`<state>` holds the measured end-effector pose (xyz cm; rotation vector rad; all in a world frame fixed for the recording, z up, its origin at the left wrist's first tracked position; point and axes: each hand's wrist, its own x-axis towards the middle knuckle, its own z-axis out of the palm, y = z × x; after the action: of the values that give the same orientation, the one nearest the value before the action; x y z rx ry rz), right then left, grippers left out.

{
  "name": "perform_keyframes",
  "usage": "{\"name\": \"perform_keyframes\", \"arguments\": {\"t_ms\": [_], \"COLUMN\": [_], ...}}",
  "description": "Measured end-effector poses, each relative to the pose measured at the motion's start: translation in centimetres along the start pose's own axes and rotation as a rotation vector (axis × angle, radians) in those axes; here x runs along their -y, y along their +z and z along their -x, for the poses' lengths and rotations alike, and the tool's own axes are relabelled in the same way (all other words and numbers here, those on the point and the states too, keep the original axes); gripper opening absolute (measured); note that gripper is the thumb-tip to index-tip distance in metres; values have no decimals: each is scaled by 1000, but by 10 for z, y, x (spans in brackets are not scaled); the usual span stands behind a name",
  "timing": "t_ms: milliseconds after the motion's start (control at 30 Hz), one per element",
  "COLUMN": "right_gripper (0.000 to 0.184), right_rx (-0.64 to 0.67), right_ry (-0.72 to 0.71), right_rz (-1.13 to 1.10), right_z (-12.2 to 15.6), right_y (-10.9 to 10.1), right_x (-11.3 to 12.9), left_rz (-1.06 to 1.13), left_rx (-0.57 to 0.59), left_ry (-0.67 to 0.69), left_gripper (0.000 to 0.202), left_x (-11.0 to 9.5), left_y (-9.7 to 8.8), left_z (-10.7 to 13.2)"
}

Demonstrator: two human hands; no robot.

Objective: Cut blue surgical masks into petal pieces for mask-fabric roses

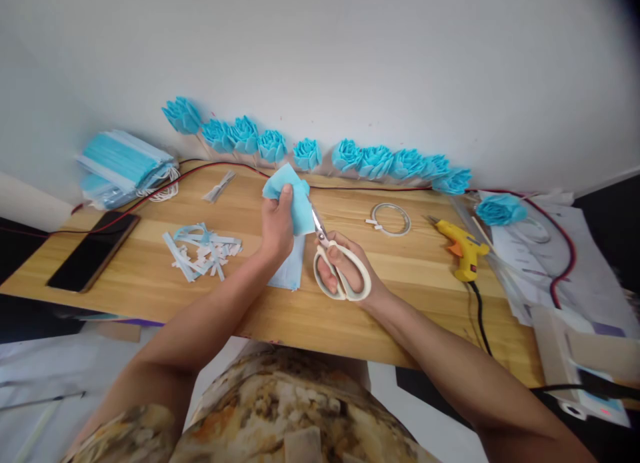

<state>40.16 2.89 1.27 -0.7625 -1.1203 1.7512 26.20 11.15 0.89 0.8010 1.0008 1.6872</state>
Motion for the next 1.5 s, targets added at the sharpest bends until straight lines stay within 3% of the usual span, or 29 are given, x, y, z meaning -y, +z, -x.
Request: {"name": "perform_keyframes", "arguments": {"t_ms": [167,400,667,1067,1367,1500], "right_gripper": [59,66,63,69,59,63], "right_rx": [39,194,211,219,220,290], "right_ry": [51,152,217,251,276,293], "right_rz": [-90,-173,-128,-116,-150,-189], "right_z": [-2,-6,-5,-4,-6,-2], "right_y": [-5,-16,-17,-17,-16,-16], "right_x": [-4,-7,5,6,10,8], "left_rz": [38,137,133,111,49,54], "left_rx": [-5,47,-4,-17,-39,-83], "left_ry": [-29,-114,-156,-132,-78,-53], "left_gripper": [32,35,30,31,35,32], "left_x": [-6,-9,-3,-2,-4,-6], "left_y": [-1,-2,-6,-9,-10,-16], "left_z": [-1,-5,-11,-11,-13,-24]}}
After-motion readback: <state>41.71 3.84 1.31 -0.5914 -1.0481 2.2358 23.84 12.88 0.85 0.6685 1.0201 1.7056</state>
